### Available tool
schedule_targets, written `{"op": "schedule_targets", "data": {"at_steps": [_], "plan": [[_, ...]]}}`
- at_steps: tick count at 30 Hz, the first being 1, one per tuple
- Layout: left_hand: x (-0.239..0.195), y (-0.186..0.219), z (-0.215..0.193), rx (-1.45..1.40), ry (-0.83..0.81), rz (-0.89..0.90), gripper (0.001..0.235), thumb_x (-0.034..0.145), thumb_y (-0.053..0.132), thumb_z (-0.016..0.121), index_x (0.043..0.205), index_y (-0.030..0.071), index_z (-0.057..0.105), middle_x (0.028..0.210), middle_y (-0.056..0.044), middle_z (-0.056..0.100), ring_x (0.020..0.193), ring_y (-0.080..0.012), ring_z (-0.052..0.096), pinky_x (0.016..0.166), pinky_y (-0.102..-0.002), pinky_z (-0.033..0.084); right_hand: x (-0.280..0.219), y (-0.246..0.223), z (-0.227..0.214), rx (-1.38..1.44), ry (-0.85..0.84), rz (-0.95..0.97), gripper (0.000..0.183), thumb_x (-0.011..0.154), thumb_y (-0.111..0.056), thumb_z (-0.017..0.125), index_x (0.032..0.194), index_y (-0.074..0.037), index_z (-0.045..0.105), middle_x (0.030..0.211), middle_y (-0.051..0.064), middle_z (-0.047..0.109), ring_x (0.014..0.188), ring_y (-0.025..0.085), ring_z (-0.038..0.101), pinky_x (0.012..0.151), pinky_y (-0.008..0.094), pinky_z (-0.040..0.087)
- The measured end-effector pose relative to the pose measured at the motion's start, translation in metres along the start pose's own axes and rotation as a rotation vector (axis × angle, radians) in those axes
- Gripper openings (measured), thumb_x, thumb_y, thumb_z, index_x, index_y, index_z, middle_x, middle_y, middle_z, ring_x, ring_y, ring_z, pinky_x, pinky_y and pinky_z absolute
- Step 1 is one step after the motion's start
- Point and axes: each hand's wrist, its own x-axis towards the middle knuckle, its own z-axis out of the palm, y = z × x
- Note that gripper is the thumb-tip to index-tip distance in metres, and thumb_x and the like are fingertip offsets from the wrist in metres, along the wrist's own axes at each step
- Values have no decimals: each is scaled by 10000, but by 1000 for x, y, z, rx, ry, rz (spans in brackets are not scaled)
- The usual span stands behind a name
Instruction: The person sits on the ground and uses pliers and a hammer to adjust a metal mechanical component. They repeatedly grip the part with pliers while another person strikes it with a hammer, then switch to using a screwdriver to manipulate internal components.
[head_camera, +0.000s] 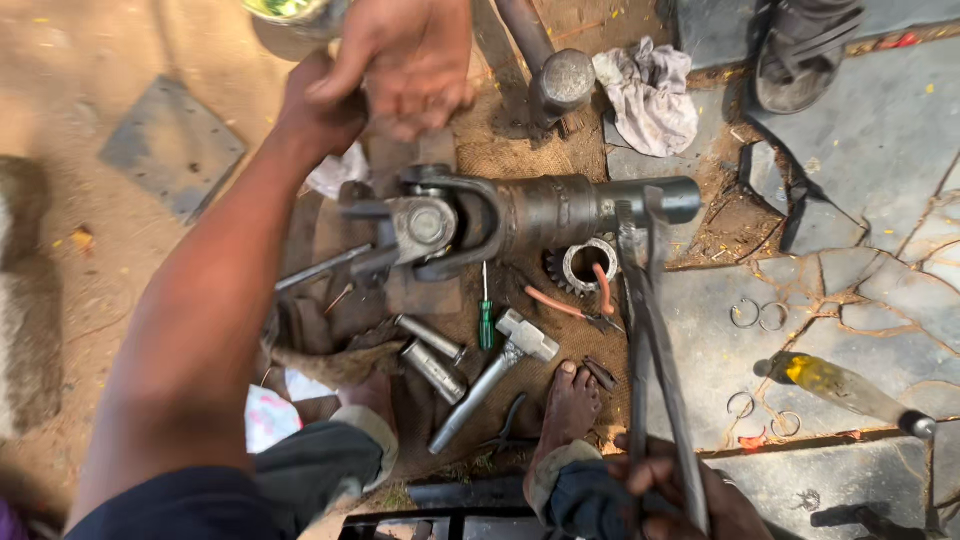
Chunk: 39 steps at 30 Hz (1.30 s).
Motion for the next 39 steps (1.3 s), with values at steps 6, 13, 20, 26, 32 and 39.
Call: {"op": "schedule_targets", "data": {"at_steps": [6, 13, 20, 26, 32, 39], "plan": [[-187, 24, -80, -1038, -142, -748, 164, 915, 75, 701, 969, -64, 634, 771, -168, 625, 575, -242, 601, 490, -399, 488, -21, -70, 69, -386, 181, 45, 376, 777, -21, 716, 1130, -108, 622, 1136, 82, 711, 1210, 179, 616, 1045, 306, 426], [-317, 117, -124, -1426, -168, -729, 434, 832, -39, 682, 1248, 58, 607, 812, -68, 599, 573, -162, 564, 477, -331, 504, -37, -99, 119, -512, -77, -79, 301, 783, -13, 680, 1074, -92, 681, 1160, 78, 676, 1139, 190, 589, 986, 324, 440], [-296, 155, -109, -1088, -345, -447, 510, 867, 29, 730, 1345, -29, 559, 904, -123, 643, 611, -167, 587, 522, -317, 535, -31, -85, 124, -506, -381, -242, 274, 795, 21, 677, 1058, -53, 659, 1366, 63, 630, 1341, 173, 490, 1043, 323, 369], [-284, 168, -113, -850, -485, -391, 666, 823, 81, 733, 1445, 62, 494, 905, -150, 696, 658, -206, 660, 562, -346, 553, -26, -87, 116, -545, -270, -28, 276, 837, -17, 696, 1108, -67, 693, 1006, 20, 587, 916, 124, 504, 820, 282, 417], [-275, 153, -108, -719, -306, -131, 514, 736, 165, 814, 1210, 5, 694, 1028, -208, 736, 912, -307, 711, 879, -406, 543, -28, -107, 126, -540, -258, -15, 306, 835, -36, 688, 1141, -52, 687, 1003, 7, 613, 912, 103, 541, 824, 264, 449], [-273, 154, -113, -606, -361, -31, 574, 695, 101, 739, 1264, 80, 664, 1081, -188, 733, 990, -325, 739, 936, -408, 560, -23, -113, 130, -526, -240, 16, 304, 845, -53, 671, 1149, -44, 667, 1008, 37, 633, 896, 135, 575, 829, 311, 498]]}}
